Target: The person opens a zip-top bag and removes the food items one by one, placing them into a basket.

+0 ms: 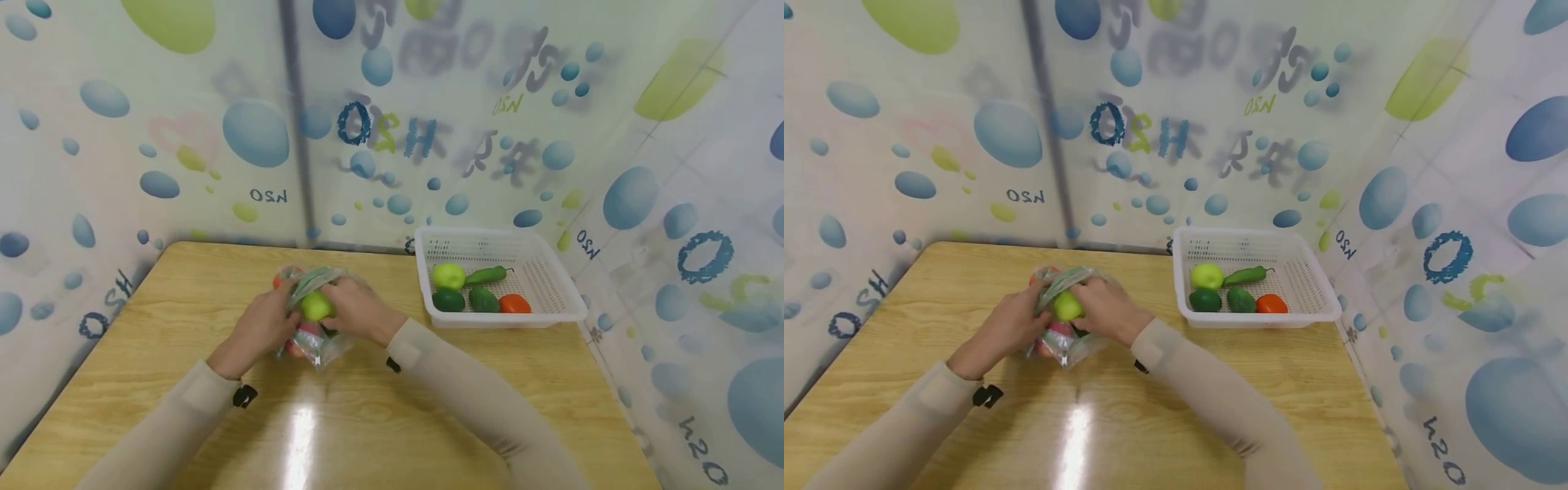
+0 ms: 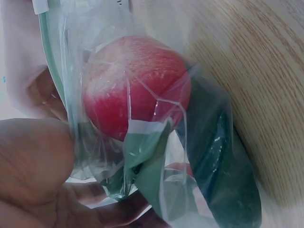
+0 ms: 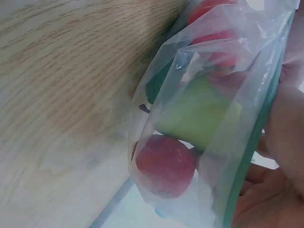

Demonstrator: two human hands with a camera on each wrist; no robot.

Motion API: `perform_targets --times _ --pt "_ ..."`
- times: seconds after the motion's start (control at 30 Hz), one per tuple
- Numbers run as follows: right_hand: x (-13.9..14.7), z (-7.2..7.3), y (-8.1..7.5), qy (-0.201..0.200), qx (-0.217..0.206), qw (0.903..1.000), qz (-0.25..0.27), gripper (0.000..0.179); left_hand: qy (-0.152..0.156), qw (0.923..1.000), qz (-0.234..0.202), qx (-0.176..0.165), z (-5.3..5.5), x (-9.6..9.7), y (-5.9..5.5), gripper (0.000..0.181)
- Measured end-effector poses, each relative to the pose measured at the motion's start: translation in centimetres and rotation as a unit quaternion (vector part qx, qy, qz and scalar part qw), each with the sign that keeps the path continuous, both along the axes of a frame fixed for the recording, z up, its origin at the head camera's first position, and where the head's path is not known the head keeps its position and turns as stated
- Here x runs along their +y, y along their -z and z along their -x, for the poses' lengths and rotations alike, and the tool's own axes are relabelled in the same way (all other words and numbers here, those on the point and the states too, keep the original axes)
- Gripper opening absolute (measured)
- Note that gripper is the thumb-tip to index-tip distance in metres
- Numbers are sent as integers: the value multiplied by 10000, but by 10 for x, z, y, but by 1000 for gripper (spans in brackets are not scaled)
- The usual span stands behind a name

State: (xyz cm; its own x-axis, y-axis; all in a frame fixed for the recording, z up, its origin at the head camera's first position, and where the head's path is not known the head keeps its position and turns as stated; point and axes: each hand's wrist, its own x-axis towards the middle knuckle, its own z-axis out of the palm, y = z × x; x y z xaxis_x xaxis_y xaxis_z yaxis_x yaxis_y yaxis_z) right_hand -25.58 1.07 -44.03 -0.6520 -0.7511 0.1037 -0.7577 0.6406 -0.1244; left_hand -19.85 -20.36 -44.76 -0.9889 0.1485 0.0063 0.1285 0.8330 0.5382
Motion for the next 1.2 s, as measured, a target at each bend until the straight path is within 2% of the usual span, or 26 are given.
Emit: perform_targets --times 0.1,0.3,0.67,0.9,1.2 --pt "4 -2 -4 -107 79 9998 159 65 3 9999 -48 113 0 -1 1 76" --pt "15 -8 -9 -274 -152 9977 595 70 -29 9997 -21 226 0 -1 2 73" --pt "33 -15 -21 -675 -174 9870 1449 75 -255 9996 121 62 1 -1 1 73" --pt "40 -16 -29 -618 -205 9824 1749 76 -348 9993 139 51 2 -1 0 74" --pt "55 -12 -45 -495 -640 9686 2353 78 -252 9995 36 172 4 -2 2 77"
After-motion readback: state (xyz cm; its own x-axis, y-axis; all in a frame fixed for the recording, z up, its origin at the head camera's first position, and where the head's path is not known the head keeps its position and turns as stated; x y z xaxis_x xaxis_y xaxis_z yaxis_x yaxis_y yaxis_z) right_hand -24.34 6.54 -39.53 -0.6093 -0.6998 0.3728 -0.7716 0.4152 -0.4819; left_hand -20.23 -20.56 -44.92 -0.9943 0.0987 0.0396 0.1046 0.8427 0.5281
